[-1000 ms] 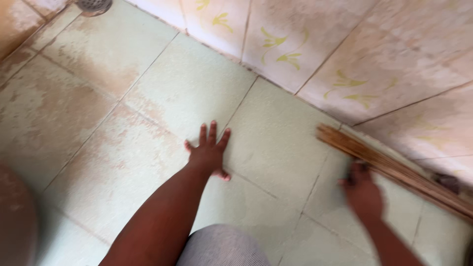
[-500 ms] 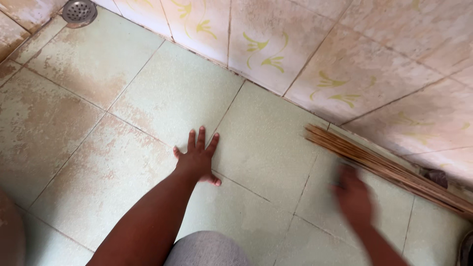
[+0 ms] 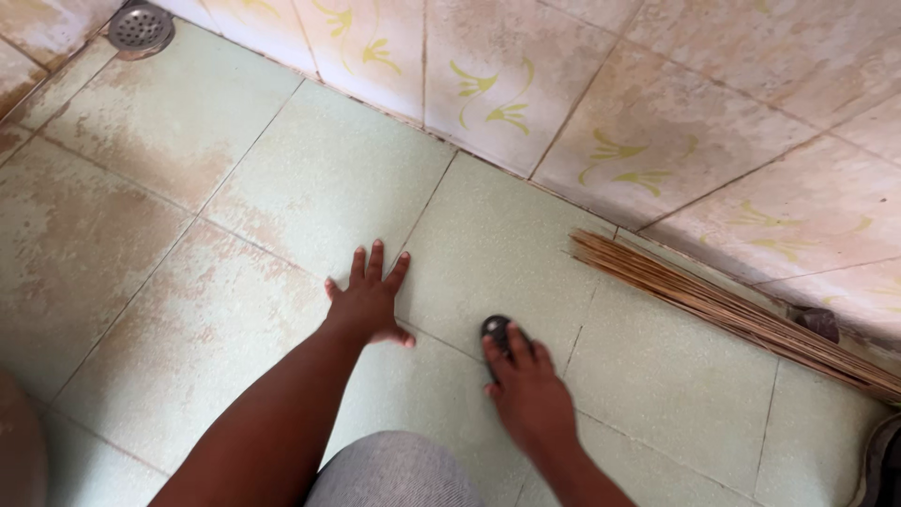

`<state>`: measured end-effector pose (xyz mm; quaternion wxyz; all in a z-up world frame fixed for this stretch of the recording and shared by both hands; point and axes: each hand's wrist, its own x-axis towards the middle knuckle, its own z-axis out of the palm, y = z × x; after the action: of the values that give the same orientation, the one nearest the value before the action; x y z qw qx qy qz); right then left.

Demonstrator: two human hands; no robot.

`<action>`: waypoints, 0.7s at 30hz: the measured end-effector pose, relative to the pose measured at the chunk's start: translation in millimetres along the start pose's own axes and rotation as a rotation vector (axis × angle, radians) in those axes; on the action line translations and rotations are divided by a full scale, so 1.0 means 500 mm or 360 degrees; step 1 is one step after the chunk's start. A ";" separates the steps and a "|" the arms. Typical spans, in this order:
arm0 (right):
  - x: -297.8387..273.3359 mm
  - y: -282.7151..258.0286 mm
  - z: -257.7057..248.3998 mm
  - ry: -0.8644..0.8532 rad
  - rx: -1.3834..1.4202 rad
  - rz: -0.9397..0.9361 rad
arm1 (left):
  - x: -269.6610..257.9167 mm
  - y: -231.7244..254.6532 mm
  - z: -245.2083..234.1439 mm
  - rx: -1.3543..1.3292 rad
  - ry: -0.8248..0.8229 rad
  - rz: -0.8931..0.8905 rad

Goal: The person scrubs a tiled floor by hand using a small brush, applying repeated circular and back-and-forth motions over stained areas of the tile.

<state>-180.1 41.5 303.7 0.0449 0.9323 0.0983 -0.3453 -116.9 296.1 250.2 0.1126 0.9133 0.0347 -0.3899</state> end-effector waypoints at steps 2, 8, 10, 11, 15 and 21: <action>0.008 0.024 -0.027 0.0178 0.0205 -0.0011 | 0.000 -0.043 0.032 -0.0216 0.0221 0.0054; 0.044 0.033 0.005 0.0353 0.0197 0.0082 | -0.170 -0.240 0.140 -0.0542 0.0265 -0.0508; 0.044 0.026 0.040 0.0467 0.0156 0.0014 | -0.229 -0.290 0.178 -0.0618 0.0247 -0.0663; 0.044 0.023 0.055 0.0374 0.0170 0.0045 | -0.249 -0.299 0.195 -0.0600 0.0241 -0.0688; 0.108 0.009 0.046 0.0238 -0.0021 -0.0264 | -0.268 -0.313 0.222 -0.0592 0.0284 -0.0702; 0.082 -0.128 -0.056 0.0096 -0.0031 -0.0524 | -0.319 -0.338 0.216 -0.0675 0.0077 -0.0875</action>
<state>-145.4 114.8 297.2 -0.0062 0.9130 0.2544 -0.3188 -329.3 439.0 262.4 0.1898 0.8351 0.3622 -0.3680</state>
